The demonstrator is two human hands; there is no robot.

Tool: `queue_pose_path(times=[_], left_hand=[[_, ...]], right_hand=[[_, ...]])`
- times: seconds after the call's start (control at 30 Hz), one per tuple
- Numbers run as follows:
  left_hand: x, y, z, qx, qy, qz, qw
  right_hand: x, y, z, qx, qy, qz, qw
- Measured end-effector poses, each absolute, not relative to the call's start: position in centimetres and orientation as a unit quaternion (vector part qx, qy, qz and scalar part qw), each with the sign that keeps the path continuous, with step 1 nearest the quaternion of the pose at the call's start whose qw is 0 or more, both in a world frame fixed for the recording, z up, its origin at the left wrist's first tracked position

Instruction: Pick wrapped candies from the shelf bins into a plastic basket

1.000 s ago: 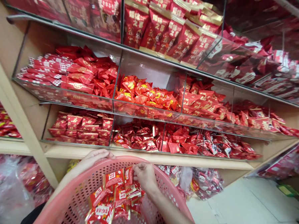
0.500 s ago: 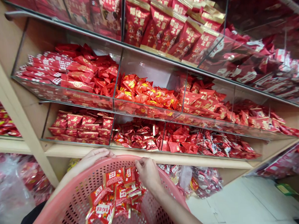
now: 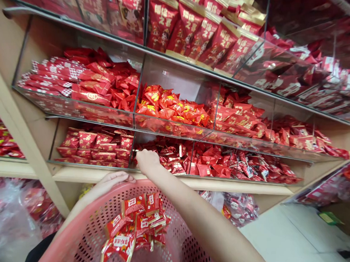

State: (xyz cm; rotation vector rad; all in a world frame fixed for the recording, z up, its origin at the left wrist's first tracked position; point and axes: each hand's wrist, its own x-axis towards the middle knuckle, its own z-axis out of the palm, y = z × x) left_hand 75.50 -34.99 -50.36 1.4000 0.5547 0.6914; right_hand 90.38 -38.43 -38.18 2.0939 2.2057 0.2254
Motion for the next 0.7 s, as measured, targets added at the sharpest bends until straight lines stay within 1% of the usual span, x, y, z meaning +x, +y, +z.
queue_pose_path(times=[0.07, 0.33, 0.6, 0.7], left_hand=[[75.5, -34.9, -50.4, 0.618, 0.249, 0.310, 0.679], [75.4, -35.1, -50.0, 0.632, 0.245, 0.302, 0.671], [75.4, -35.2, -49.8, 0.626, 0.246, 0.300, 0.676], [75.5, -35.0, -50.2, 0.623, 0.243, 0.305, 0.679]], right_hand=[[89.9, -37.6, -38.6, 0.691, 0.717, 0.064, 0.061], [89.7, -36.8, -39.4, 0.704, 0.703, 0.063, 0.070], [89.9, -38.0, -39.1, 0.706, 0.702, 0.080, 0.042], [90.1, -38.8, -38.5, 0.699, 0.709, 0.095, -0.002]])
